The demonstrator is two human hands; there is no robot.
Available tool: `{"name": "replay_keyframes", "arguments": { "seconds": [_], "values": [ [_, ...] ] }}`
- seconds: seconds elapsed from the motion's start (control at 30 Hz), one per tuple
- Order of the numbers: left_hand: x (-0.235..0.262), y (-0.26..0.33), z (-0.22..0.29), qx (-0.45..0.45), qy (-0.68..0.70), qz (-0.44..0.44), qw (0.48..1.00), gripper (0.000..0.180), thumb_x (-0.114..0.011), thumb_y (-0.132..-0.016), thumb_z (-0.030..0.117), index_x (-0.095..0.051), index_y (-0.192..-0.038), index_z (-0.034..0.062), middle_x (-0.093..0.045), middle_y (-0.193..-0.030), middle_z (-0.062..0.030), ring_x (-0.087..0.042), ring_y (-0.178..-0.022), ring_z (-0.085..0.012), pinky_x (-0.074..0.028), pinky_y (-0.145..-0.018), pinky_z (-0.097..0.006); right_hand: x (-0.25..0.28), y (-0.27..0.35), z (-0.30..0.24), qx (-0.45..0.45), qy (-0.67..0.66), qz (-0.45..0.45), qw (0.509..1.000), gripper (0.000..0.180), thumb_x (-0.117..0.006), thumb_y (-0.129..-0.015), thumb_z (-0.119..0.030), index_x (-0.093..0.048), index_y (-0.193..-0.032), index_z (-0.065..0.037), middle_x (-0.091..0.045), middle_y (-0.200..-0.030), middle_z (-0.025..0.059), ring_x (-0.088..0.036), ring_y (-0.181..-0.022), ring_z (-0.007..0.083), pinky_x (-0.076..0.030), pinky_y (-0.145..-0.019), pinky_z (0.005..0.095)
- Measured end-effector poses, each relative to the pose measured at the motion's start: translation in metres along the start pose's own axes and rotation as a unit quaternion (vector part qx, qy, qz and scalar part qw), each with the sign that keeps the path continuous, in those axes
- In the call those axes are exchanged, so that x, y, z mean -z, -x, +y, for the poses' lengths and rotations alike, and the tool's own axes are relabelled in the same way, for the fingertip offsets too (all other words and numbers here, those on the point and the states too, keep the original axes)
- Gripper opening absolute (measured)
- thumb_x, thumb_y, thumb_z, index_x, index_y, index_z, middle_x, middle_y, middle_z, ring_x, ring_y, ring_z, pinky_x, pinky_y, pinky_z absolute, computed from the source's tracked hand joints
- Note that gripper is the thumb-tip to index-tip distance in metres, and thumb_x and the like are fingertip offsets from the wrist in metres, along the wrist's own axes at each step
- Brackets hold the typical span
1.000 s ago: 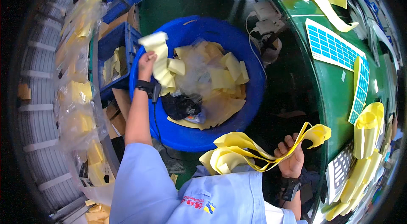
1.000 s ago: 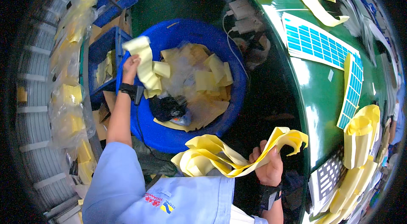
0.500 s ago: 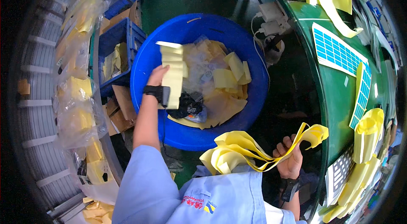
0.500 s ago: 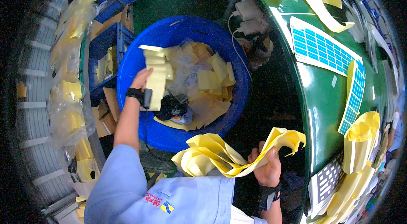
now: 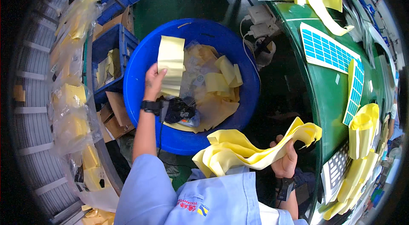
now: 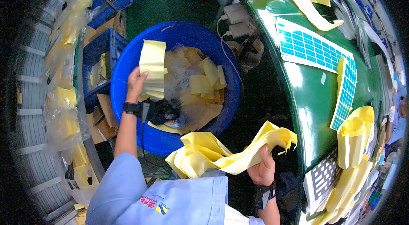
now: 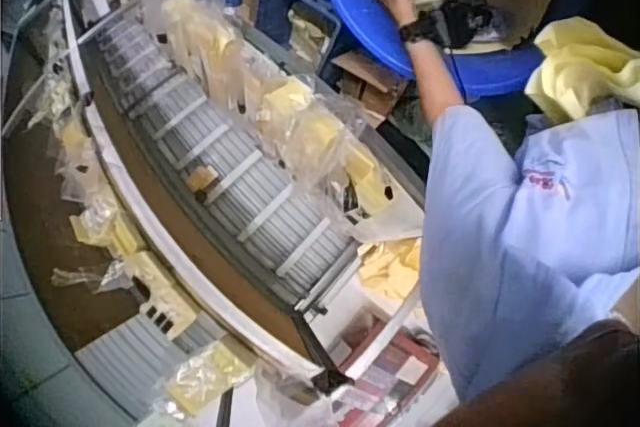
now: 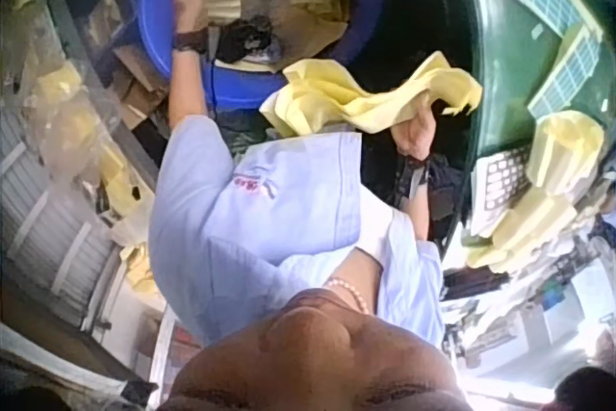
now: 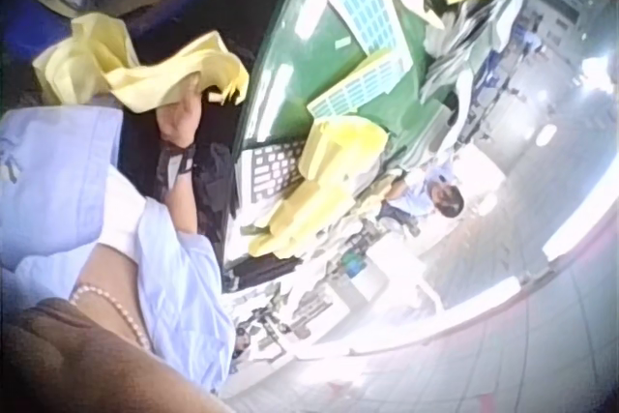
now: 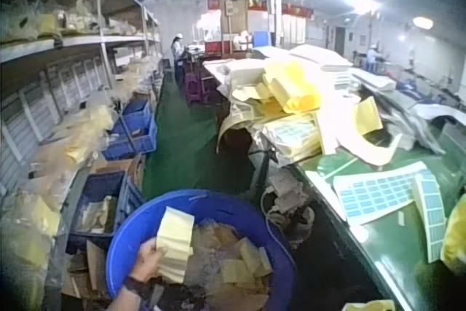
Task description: The worker is sorting and stacking yellow adhesive labels into a blue bin at a factory workstation.
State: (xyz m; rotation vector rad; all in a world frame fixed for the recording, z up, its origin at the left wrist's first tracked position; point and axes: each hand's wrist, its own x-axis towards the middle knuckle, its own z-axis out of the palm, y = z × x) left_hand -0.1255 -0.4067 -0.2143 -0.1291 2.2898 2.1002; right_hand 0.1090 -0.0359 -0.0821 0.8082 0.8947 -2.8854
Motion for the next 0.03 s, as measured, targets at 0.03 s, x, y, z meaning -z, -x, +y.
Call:
{"name": "replay_keyframes", "arguments": {
  "seconds": [0.03],
  "values": [
    [0.0004, 0.0049, 0.0211, -0.033, 0.011, 0.008, 0.999, 0.042, -0.055, -0.080, 0.005, -0.040, -0.119, 0.0009, -0.059, -0.100, -0.0079, -0.055, -0.088, -0.0146, -0.042, -0.081, -0.030, 0.0063, -0.0008, 0.0008, -0.004, 0.000, -0.017, 1.000, 0.027, -0.052, -0.086, -0.025, -0.048, -0.111, -0.015, -0.053, -0.098, 0.0066, -0.052, -0.084, 0.0224, -0.046, -0.075, 0.0347]
  ]
}}
